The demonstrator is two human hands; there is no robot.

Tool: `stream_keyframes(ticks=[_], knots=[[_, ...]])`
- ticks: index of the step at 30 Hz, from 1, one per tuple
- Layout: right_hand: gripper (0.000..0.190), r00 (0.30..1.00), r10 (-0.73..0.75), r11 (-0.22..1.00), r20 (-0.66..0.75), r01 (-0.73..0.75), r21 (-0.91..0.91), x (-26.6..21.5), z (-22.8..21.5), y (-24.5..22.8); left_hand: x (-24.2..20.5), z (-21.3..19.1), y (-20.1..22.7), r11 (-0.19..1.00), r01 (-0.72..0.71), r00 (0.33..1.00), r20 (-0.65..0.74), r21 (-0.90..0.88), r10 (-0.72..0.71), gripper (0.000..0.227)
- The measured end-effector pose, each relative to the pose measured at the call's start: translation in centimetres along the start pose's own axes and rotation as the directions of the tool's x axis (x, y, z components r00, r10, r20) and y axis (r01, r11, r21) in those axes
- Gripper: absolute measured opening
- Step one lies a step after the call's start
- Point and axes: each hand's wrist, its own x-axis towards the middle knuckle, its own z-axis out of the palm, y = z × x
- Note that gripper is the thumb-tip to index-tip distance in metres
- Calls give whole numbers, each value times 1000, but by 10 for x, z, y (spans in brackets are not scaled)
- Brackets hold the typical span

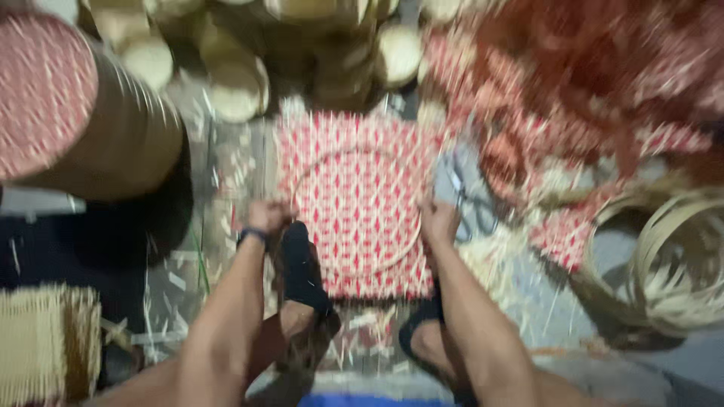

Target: The person assembles and trims bamboo trays. They place a red-patterned woven bamboo sheet over a circular frame and use scissors to trim away the excess material around the edges.

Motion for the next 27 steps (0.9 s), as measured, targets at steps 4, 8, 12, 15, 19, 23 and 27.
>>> stream_keyframes(ticks=[4, 8, 12, 15, 19, 23, 27], knots=[[41, 997, 70, 997, 40, -72, 39, 2, -7, -12, 7, -9, 12, 841, -65, 996, -18, 537, 89, 56], [30, 981, 173, 968, 86, -186, 169, -4, -11, -13, -11, -1, 14, 997, -44, 999, -14, 56, 45, 46], [28, 989, 129, 978, 75, -140, 153, 12, -2, -4, -14, 7, 26, 996, -41, 998, -45, -82, 37, 44], [28, 980, 155, 981, 121, -168, 99, 17, 8, 11, -21, 9, 27, 999, -46, 990, -132, 28, 49, 44], [29, 995, 53, 988, 90, -65, 138, 28, 16, 29, -24, 10, 31, 996, -26, 990, -139, 85, 38, 45], [28, 983, 55, 986, 173, -82, 149, 36, 20, 30, -19, 1, 37, 983, -47, 991, -119, 176, 68, 42], [26, 984, 35, 996, 175, -48, 71, 28, 4, 11, -22, -3, 44, 955, -87, 990, -86, 284, 115, 34]])
